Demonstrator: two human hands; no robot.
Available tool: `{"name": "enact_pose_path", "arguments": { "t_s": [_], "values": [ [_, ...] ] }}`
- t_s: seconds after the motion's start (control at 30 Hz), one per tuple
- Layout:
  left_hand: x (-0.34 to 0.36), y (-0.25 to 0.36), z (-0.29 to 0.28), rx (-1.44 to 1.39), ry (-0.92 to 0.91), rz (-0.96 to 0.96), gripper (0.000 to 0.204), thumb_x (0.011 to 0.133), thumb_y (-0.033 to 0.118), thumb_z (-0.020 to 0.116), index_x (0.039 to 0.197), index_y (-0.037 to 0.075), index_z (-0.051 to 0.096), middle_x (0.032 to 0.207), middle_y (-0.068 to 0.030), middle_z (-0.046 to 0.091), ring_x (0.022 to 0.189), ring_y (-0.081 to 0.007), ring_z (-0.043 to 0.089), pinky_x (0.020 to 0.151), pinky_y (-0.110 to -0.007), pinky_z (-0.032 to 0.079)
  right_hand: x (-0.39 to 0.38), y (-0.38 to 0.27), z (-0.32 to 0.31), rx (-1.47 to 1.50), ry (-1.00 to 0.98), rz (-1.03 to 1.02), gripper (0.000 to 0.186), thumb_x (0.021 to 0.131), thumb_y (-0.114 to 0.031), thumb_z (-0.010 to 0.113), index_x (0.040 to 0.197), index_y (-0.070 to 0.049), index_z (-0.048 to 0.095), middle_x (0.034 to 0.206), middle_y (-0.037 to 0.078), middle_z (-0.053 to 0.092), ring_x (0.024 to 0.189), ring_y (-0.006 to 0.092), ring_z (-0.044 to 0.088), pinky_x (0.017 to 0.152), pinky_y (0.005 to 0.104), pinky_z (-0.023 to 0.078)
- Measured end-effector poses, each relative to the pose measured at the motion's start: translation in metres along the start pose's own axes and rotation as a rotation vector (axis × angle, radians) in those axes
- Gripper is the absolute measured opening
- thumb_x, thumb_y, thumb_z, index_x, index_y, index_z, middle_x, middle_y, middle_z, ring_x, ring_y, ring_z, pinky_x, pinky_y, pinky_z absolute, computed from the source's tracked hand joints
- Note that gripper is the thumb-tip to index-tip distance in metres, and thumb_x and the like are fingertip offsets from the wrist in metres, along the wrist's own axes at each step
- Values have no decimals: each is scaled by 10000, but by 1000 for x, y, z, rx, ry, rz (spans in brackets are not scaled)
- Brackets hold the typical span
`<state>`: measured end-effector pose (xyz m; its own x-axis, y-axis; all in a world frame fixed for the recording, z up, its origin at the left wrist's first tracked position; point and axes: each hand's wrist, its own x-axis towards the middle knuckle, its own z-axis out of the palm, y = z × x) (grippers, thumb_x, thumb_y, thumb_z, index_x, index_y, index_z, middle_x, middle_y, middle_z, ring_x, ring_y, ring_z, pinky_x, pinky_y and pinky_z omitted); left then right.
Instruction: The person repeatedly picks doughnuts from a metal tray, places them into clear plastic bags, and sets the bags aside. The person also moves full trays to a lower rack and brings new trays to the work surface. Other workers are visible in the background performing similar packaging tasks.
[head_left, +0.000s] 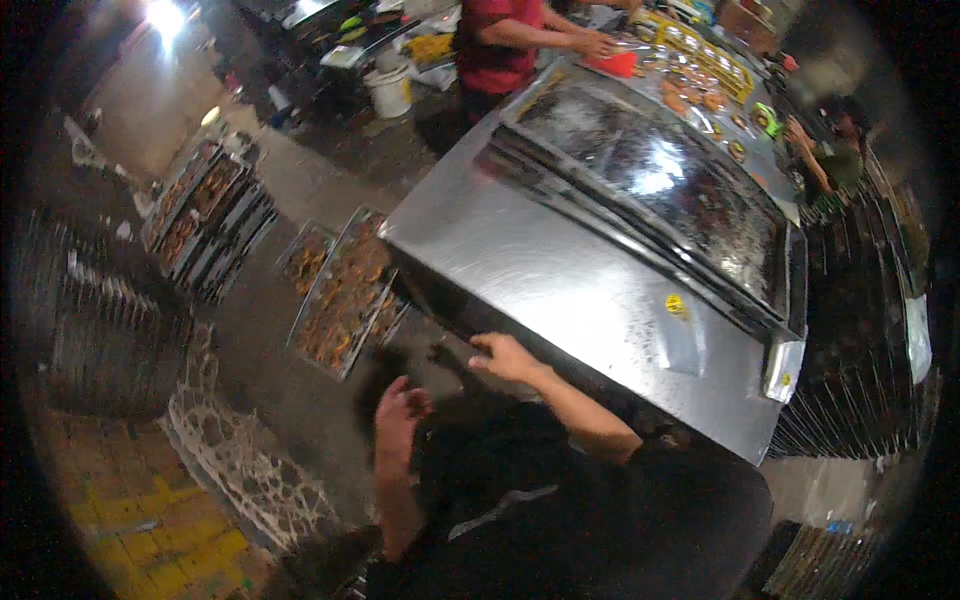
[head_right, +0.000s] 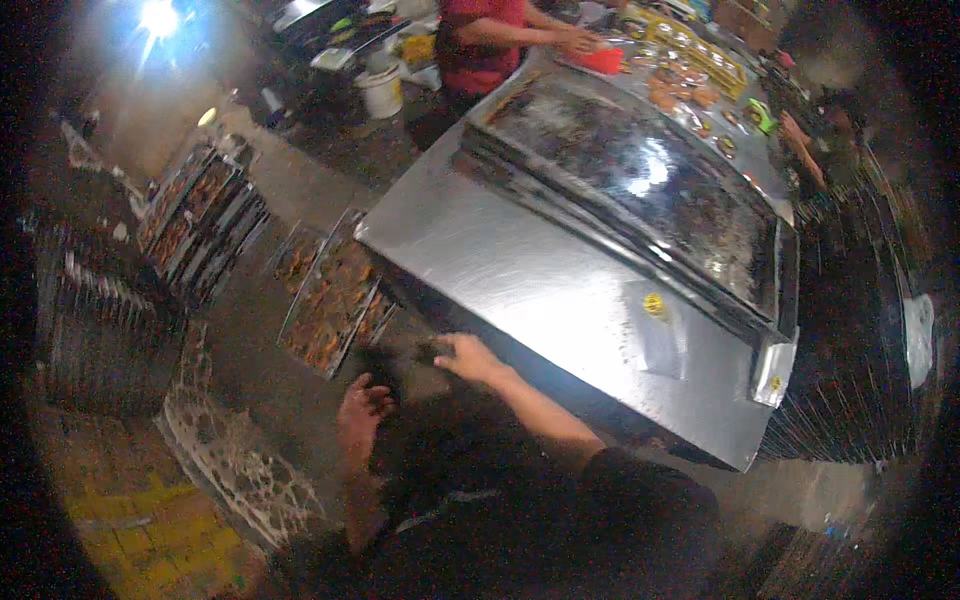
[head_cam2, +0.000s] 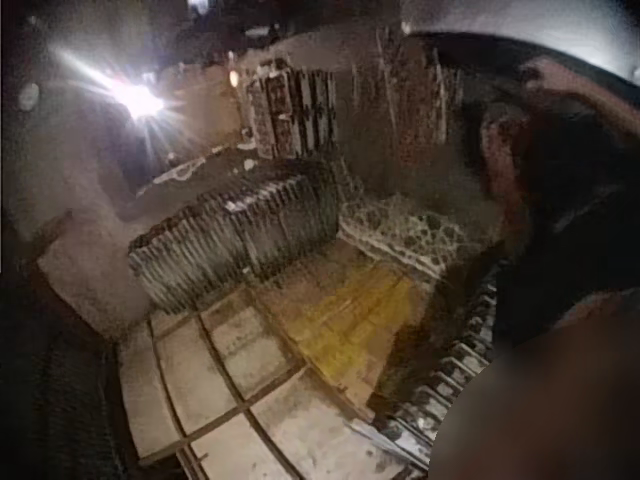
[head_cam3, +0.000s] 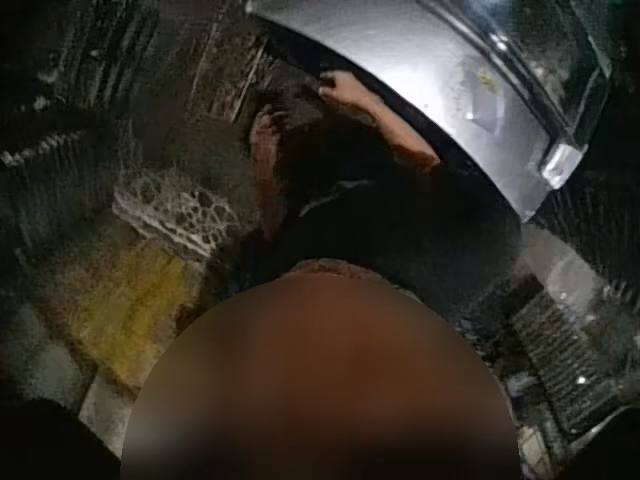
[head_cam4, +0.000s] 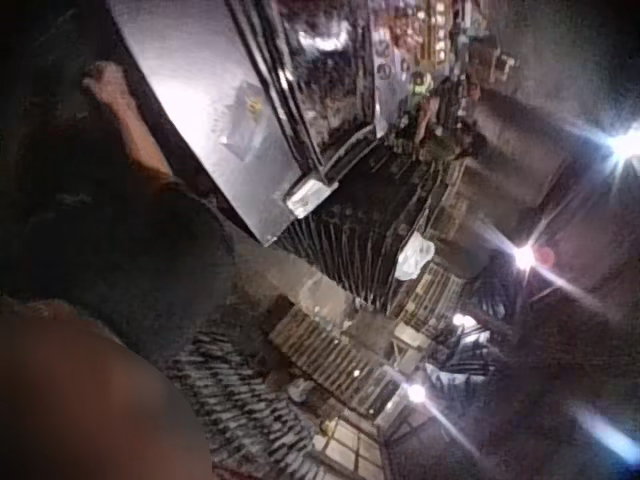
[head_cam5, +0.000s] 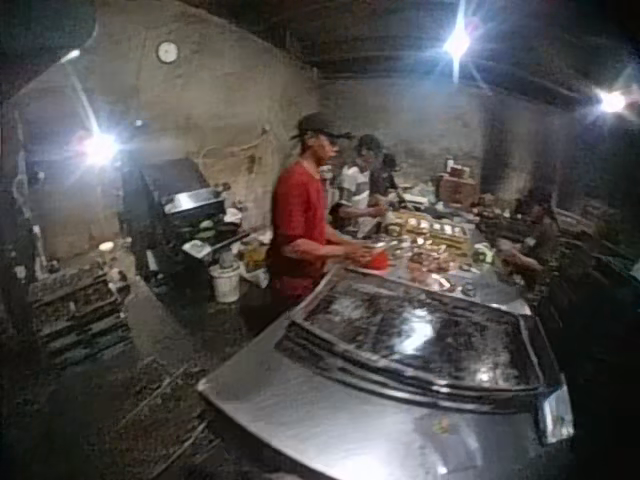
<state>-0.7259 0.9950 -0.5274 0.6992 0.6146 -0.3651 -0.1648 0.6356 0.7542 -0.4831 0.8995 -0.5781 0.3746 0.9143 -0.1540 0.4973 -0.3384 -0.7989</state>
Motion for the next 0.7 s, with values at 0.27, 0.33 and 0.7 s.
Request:
{"name": "enact_pose_path", "arguments": {
  "t_s": [0.27,0.33,0.7],
  "values": [
    [-82,48,-194,-323,494,301,438,884,332,481,1227,70,413,1005,-102,557,896,-214,542,807,-375,456,13,169,133,-277,-397,426,388,693,-364,652,918,-49,653,836,157,645,768,294,620,676,390,479],
    [-80,26,-242,-402,632,268,412,886,312,487,1217,74,425,998,-101,560,885,-219,545,800,-377,461,20,186,130,-481,-503,658,343,720,-365,643,879,-63,673,786,138,648,637,257,624,557,359,504],
    [51,-19,-419,135,1056,-238,342,860,222,570,1110,13,468,866,-96,568,743,-177,572,614,-280,489,271,147,306,245,-520,769,269,774,-241,645,862,2,572,657,54,555,523,140,535,419,259,419]
  ]
}}
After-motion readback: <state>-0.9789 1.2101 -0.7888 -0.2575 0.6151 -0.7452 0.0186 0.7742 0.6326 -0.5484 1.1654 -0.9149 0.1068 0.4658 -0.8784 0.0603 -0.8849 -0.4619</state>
